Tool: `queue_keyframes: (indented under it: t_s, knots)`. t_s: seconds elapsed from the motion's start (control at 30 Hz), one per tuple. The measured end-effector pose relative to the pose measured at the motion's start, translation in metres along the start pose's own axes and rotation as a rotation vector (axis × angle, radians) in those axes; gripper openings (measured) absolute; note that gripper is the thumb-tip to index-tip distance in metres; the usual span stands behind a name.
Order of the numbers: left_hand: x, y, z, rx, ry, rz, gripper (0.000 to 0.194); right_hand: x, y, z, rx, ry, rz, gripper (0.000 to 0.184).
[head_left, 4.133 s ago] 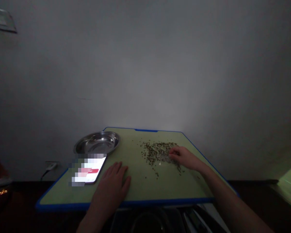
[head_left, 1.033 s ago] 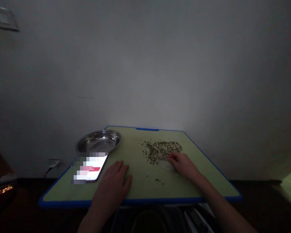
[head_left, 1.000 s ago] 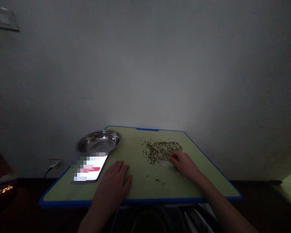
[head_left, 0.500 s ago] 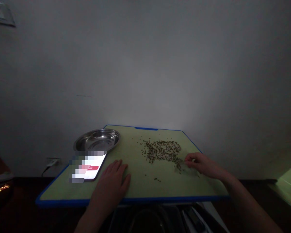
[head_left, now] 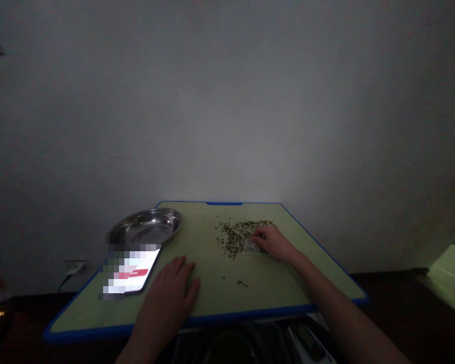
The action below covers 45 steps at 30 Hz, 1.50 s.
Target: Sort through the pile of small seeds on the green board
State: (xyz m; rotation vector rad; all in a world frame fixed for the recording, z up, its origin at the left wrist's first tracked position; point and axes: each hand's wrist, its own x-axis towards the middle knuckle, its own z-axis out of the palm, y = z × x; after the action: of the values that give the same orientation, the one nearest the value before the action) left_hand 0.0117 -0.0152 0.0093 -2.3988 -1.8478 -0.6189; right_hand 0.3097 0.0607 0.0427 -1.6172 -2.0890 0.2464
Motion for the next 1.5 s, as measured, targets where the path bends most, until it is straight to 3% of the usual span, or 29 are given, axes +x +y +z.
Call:
queue_keyframes:
  t_s: [0.2,0.37,0.5,0.73,0.87,1.07,1.5]
  knots:
    - [-0.002,0.0,0.0,-0.015,0.016,0.015,0.041,0.003,-0.005,-0.001,0.034,-0.026,-0.047,0.018]
    - [-0.002,0.002,0.001,-0.026,0.041,0.01,0.039,-0.014,-0.035,0.009,0.074,-0.143,-0.093,0.015]
    - [-0.002,-0.002,0.004,-0.036,0.066,0.03,0.04,-0.001,-0.052,0.024,0.028,-0.11,-0.087,0.014]
    - [-0.002,0.0,-0.001,-0.014,0.033,0.02,0.039,0.022,-0.028,0.017,-0.053,0.003,0.029,0.017]
    - [-0.002,0.004,-0.004,-0.017,-0.011,0.0,0.041,0.012,-0.023,0.01,-0.006,-0.049,-0.002,0.018]
    - [-0.003,0.004,-0.005,-0.02,-0.008,-0.006,0.04,-0.003,-0.048,0.019,0.092,-0.188,-0.162,0.013]
    - [-0.004,0.006,-0.005,-0.019,-0.011,0.011,0.041,-0.045,-0.061,0.016,0.179,-0.332,-0.14,0.015]
